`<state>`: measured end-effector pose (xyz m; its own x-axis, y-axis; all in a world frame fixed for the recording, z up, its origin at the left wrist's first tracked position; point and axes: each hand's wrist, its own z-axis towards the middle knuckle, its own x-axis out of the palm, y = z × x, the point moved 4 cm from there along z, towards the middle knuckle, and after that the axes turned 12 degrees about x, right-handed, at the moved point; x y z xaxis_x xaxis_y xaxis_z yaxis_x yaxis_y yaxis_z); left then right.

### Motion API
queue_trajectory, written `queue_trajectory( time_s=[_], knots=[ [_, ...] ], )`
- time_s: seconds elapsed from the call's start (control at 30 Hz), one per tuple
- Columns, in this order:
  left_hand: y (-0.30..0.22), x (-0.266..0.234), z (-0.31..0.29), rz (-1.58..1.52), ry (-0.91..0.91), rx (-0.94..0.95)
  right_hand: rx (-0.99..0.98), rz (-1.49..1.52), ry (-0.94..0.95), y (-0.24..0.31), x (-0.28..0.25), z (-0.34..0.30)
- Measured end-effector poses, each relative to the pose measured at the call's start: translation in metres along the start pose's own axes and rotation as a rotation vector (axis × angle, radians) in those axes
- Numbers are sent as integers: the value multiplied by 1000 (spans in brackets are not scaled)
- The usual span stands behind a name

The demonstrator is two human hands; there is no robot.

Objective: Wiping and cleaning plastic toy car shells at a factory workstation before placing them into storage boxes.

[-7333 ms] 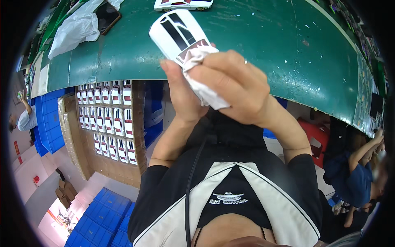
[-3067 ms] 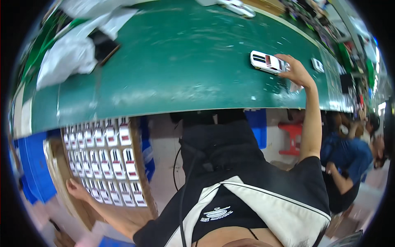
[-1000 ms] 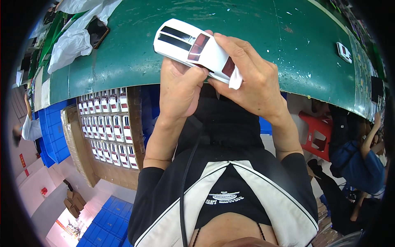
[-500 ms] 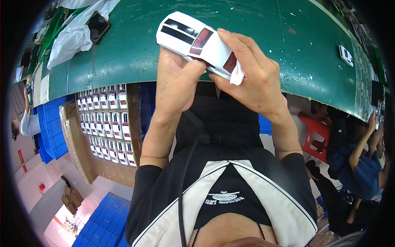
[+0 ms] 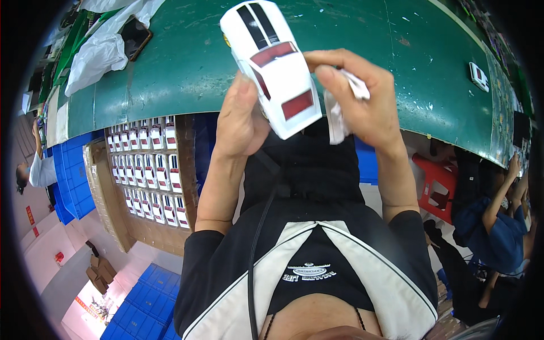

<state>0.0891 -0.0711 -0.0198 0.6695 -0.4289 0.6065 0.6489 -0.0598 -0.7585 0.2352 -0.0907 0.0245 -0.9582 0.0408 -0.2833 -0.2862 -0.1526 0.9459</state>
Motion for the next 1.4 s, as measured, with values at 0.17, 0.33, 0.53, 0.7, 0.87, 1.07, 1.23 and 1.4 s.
queue_trajectory(
  time_s=[0.17, 0.33, 0.53, 0.7, 0.87, 1.07, 1.23, 1.4],
  knots=[
    [1, 11, -10, -208, 10, -7, 108, 212, 107, -4, 4, 9],
    [2, 6, -13, -100, 10, -119, 196, -85, 76, 7, 1, 6],
    [-7, 10, -7, -444, -1, -175, 323, 282, 384, -7, -11, 13],
    [-1, 15, -9, -365, -82, -170, 220, 395, 316, -19, 17, 8],
    [1, 12, -7, -417, -125, -149, 300, 384, 178, -27, 23, 4],
    [-1, 14, -8, -317, -6, -41, 229, 512, -7, -2, -15, 11],
    [4, 10, -11, -493, -172, -49, -527, -217, -75, 31, 37, -12],
    [6, 16, -13, -377, -224, -10, -502, -193, -248, 25, 25, -2]
  ],
)
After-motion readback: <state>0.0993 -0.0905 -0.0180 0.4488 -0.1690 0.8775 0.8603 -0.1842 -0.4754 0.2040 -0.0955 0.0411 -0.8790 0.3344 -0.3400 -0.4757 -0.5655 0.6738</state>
